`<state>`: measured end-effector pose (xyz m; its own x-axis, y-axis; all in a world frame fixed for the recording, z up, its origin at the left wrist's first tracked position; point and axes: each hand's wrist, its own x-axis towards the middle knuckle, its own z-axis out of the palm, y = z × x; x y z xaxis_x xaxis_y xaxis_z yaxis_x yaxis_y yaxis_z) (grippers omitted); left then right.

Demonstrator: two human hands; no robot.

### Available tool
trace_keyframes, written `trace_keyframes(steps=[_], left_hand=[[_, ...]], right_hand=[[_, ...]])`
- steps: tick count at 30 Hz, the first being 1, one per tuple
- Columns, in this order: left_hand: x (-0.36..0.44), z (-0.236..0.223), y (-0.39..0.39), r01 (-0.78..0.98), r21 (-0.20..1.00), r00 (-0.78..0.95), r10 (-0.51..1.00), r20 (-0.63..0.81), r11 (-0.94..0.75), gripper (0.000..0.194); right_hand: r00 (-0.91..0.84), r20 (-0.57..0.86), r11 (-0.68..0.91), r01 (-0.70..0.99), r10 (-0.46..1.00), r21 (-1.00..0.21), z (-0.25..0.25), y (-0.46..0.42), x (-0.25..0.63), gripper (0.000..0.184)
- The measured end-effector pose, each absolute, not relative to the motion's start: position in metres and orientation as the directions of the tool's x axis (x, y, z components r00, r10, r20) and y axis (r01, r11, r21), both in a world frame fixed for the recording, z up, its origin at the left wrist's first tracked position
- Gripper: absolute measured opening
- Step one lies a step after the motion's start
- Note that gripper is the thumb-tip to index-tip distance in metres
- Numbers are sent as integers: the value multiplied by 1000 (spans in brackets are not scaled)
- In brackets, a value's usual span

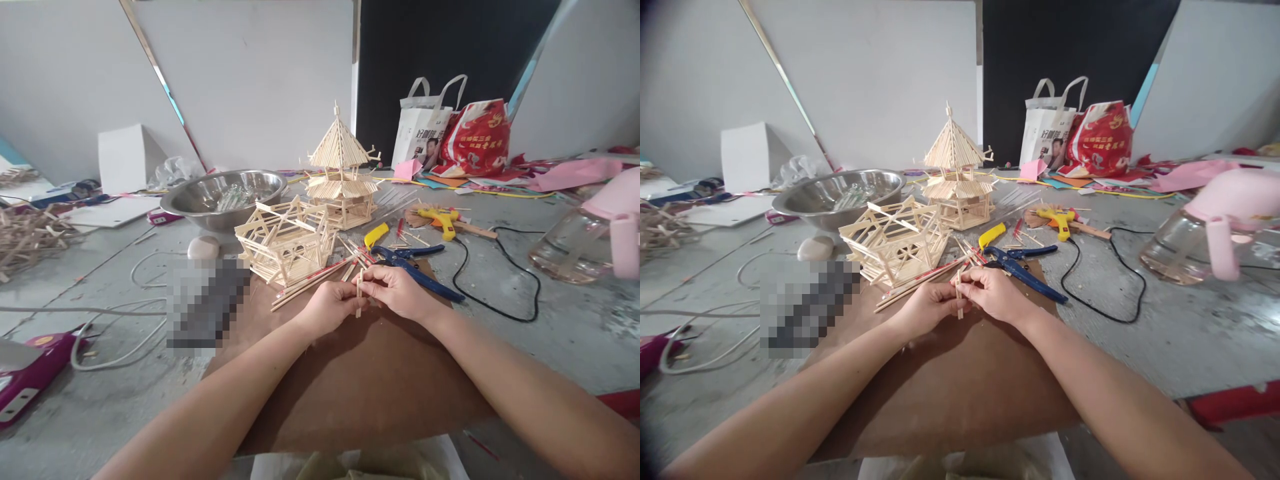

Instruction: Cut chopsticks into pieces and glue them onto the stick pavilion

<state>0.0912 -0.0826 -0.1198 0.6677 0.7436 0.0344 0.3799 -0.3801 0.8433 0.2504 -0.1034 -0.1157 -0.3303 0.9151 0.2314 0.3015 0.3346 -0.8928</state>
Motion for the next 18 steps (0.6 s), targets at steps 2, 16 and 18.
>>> trace_keyframes(steps=[2, 16, 18], left_hand=[[92, -120, -83, 383, 844, 662, 748, 31, -374, 24], [93, -122, -83, 366, 863, 642, 766, 37, -348, 23], [94, -122, -84, 359, 866, 641, 766, 42, -348, 23]], right_hand=[[-327, 232, 333, 299, 916, -894, -116, -103, 250, 18], [-334, 246, 360, 343, 910, -867, -119, -101, 248, 20], [-328, 257, 371, 356, 909, -857, -119, -101, 247, 19]])
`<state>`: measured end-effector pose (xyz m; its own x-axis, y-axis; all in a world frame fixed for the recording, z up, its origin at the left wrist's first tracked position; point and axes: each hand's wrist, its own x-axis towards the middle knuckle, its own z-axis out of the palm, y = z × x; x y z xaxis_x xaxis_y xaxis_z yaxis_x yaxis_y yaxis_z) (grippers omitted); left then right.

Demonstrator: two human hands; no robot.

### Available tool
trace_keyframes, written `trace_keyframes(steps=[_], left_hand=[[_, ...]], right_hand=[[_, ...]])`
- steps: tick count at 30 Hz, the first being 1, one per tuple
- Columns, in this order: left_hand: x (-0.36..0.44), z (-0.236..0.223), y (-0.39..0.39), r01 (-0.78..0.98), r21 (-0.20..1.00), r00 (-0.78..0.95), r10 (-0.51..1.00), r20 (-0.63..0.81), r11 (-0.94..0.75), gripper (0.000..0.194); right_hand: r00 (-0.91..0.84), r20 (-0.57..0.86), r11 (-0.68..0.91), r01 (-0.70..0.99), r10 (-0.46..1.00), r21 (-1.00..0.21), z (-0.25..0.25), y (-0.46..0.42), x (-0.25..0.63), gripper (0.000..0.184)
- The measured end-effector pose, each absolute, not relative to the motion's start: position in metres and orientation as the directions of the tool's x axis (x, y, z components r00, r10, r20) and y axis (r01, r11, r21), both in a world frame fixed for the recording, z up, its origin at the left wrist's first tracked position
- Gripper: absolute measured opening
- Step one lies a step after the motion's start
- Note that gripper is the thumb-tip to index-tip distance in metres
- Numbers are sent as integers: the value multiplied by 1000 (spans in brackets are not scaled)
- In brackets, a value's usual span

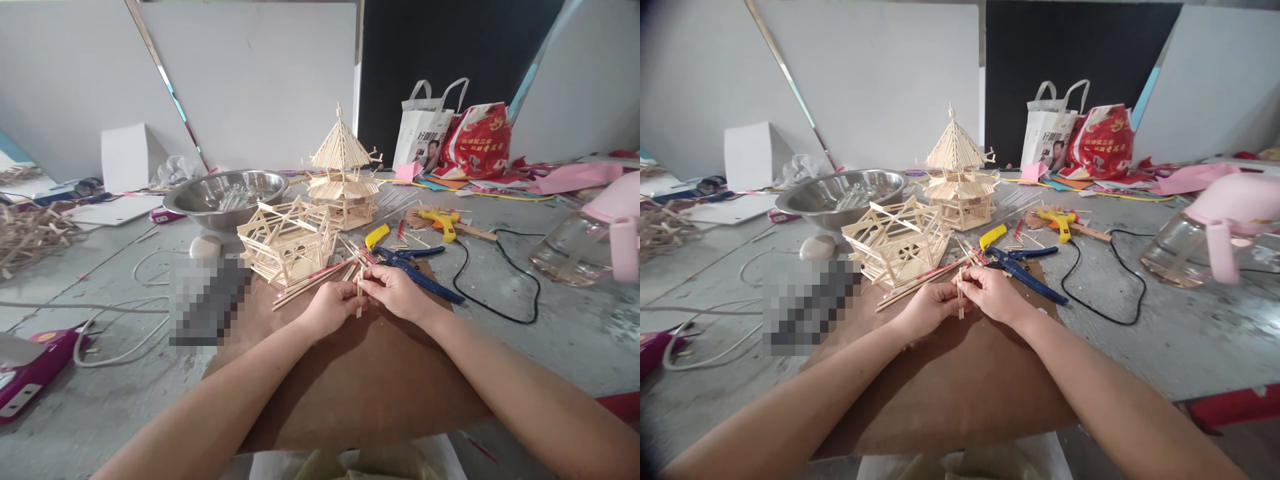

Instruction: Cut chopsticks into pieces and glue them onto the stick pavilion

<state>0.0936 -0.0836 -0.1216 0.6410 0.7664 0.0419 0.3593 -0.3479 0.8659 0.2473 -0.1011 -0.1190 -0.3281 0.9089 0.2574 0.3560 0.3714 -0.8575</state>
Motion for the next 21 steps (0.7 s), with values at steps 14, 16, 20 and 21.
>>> trace_keyframes(steps=[14, 16, 20, 21], left_hand=[[86, -119, -83, 401, 796, 727, 686, 24, -453, 35], [87, -119, -83, 393, 788, 738, 674, 37, -474, 36], [87, -120, -83, 402, 785, 732, 680, 33, -471, 34], [87, -120, -83, 402, 788, 731, 681, 30, -466, 33]], right_hand=[[-391, 376, 533, 463, 840, -708, -112, -112, 249, 10], [-390, 372, 529, 466, 842, -709, -111, -112, 249, 9], [-386, 361, 516, 459, 849, -723, -112, -112, 249, 10], [-384, 357, 512, 459, 852, -727, -111, -112, 249, 10]])
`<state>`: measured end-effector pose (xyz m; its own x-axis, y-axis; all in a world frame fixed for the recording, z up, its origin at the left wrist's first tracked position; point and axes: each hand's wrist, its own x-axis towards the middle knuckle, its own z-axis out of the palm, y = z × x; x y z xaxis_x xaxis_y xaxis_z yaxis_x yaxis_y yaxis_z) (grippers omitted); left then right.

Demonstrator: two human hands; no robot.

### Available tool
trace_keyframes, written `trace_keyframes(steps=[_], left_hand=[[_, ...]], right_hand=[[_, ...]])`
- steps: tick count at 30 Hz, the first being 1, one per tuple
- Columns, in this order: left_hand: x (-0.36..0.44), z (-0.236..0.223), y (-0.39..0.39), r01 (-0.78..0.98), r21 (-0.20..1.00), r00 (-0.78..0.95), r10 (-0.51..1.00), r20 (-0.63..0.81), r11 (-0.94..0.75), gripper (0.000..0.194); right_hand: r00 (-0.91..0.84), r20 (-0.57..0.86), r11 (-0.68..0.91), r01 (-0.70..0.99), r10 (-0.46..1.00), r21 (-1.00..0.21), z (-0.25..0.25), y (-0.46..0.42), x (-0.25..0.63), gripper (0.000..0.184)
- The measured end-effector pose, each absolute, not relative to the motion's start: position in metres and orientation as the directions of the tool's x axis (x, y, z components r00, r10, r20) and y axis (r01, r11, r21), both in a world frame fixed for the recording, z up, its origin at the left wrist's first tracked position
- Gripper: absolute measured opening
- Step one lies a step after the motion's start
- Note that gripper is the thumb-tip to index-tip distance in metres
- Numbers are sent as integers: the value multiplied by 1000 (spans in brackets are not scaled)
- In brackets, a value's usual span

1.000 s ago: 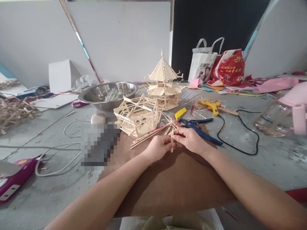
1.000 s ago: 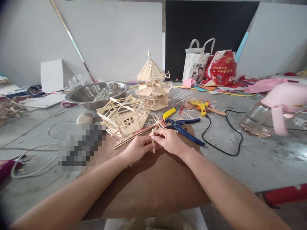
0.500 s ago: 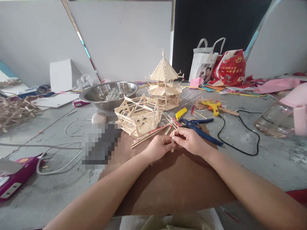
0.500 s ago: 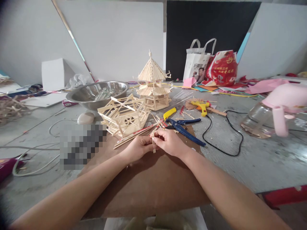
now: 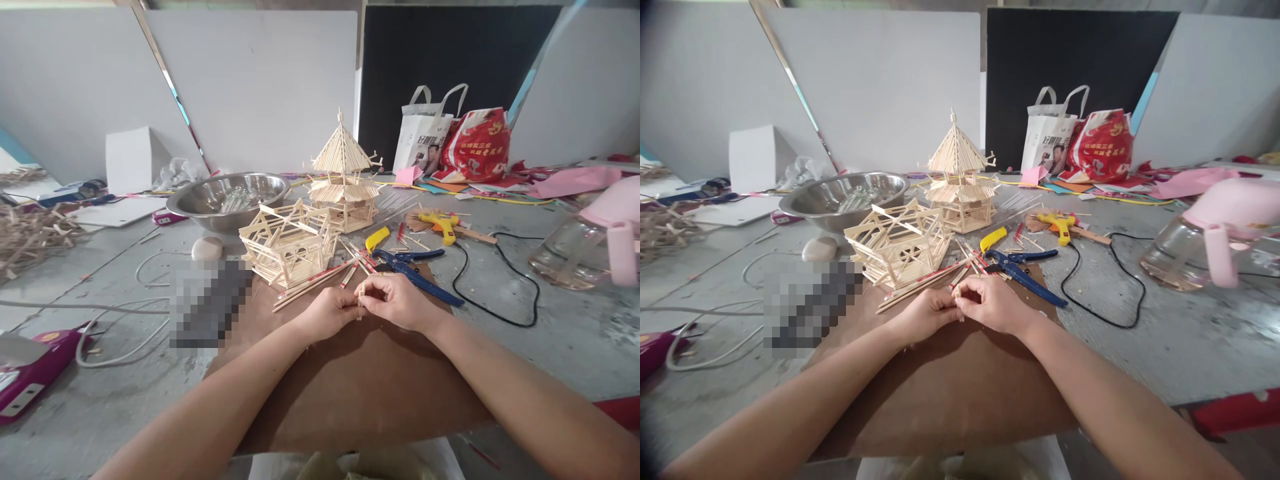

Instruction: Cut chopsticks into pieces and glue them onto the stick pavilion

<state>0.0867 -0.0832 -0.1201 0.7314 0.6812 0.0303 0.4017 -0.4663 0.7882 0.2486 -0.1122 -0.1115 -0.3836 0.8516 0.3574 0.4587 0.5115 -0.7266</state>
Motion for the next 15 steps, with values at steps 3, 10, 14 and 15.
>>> trace_keyframes(steps=[3, 10, 14, 15], left_hand=[[86, -117, -84, 382, 805, 746, 666, 21, -453, 31], [88, -116, -88, 355, 830, 721, 691, 49, -429, 26], [91, -120, -89, 378, 810, 690, 719, 78, -449, 23], [91, -120, -88, 384, 807, 688, 722, 74, -448, 23]], right_hand=[[-375, 350, 501, 462, 858, -732, -110, -113, 249, 9], [-374, 342, 488, 434, 862, -757, -110, -112, 249, 9], [-390, 324, 483, 437, 862, -759, -114, -107, 252, 14], [-383, 323, 484, 475, 865, -735, -113, -105, 254, 15]])
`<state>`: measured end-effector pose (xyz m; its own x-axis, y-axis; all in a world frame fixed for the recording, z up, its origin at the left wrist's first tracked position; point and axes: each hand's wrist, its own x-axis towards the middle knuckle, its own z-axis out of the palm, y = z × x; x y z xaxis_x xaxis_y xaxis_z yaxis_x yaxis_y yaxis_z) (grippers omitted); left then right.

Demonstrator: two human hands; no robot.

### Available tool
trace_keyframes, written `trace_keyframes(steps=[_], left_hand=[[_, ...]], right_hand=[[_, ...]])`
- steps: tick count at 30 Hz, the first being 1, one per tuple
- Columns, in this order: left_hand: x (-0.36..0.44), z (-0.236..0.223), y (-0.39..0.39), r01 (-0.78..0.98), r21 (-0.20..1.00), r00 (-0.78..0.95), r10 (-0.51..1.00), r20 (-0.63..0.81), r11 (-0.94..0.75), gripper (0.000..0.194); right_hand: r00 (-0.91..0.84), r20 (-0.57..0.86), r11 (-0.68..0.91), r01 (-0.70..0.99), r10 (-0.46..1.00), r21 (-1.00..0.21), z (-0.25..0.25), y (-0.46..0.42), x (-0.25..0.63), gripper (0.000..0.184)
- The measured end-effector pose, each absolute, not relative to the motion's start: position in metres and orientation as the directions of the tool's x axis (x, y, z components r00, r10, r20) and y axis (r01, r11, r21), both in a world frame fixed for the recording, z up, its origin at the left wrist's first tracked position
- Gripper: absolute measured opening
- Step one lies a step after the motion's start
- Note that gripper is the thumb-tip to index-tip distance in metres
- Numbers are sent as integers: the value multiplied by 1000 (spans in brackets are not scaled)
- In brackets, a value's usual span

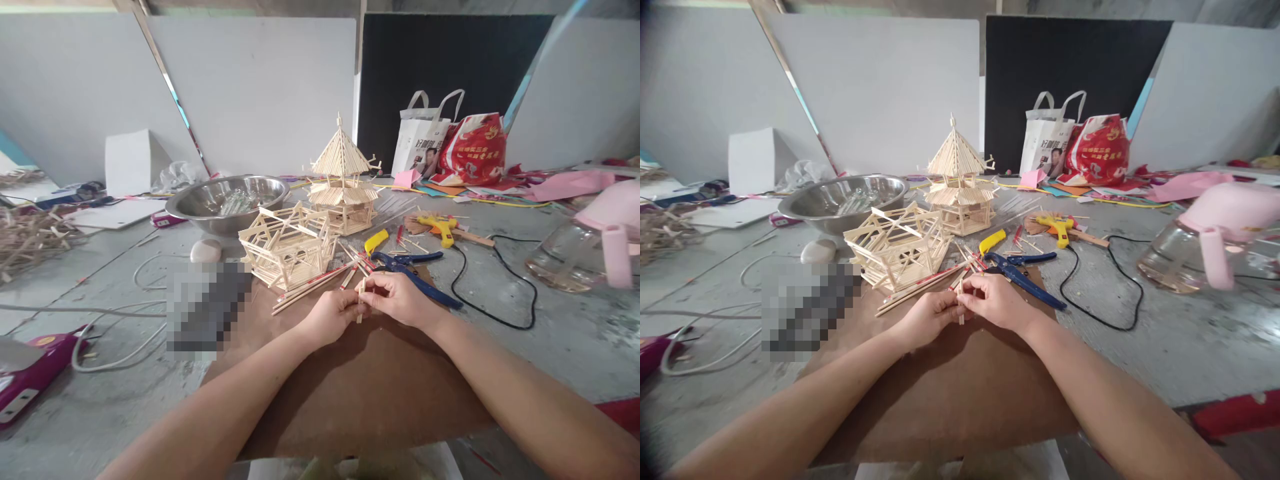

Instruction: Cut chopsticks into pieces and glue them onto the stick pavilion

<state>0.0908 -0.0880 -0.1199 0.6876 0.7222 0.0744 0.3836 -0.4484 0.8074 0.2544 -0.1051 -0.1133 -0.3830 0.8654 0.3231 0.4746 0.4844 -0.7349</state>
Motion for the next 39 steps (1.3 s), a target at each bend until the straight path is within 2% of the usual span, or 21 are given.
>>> trace_keyframes(steps=[3, 5, 7, 9, 12, 14, 17, 20, 23, 27, 29, 31, 33, 36, 39], left_hand=[[88, -116, -84, 396, 812, 654, 752, 78, -429, 24], [85, -112, -81, 410, 809, 614, 783, 98, -422, 24], [82, -110, -77, 431, 785, 589, 798, 128, -444, 25], [80, -110, -75, 446, 767, 579, 802, 146, -462, 25], [80, -114, -74, 442, 780, 575, 807, 133, -444, 27], [80, -116, -75, 424, 795, 582, 803, 128, -434, 28], [81, -115, -77, 392, 806, 591, 793, 150, -444, 28], [81, -113, -78, 379, 808, 590, 790, 165, -452, 28], [81, -111, -78, 391, 798, 588, 791, 166, -458, 28], [80, -109, -78, 386, 796, 584, 791, 182, -467, 26], [79, -106, -77, 378, 802, 580, 794, 183, -462, 25], [78, -105, -76, 380, 803, 569, 801, 189, -459, 26], [78, -104, -75, 389, 796, 539, 815, 212, -464, 25], [77, -106, -74, 387, 795, 506, 829, 241, -467, 26], [76, -106, -72, 362, 835, 526, 830, 183, -414, 28]], right_hand=[[-265, 324, 413, 689, 908, -595, -109, -98, 269, 25], [-115, 327, 258, 860, 938, -440, -105, -94, 284, 26], [2, 283, 77, 961, 959, -267, -102, -88, 300, 26], [73, 118, -56, 989, 990, -140, -102, -84, 312, 30], [122, -117, -125, 992, 986, -19, -104, -79, 319, 33], [127, -155, -125, 992, 980, 21, -105, -78, 318, 31], [123, -135, -120, 992, 983, 34, -107, -78, 313, 27], [152, -78, -154, 988, 985, -11, -107, -77, 314, 29], [207, 40, -200, 971, 978, -129, -103, -76, 319, 31], [289, 322, -147, 904, 901, -400, -90, -81, 325, 25], [335, 375, -53, 802, 864, -595, -82, -86, 326, 22], [318, 287, 49, 589, 904, -807, -75, -92, 324, 20], [203, 161, 94, 307, 966, -947, -71, -98, 320, 20], [19, 30, 30, 6, 999, -1000, -69, -102, 315, 24], [-99, -86, -98, -118, 991, -988, -72, -102, 314, 26]])
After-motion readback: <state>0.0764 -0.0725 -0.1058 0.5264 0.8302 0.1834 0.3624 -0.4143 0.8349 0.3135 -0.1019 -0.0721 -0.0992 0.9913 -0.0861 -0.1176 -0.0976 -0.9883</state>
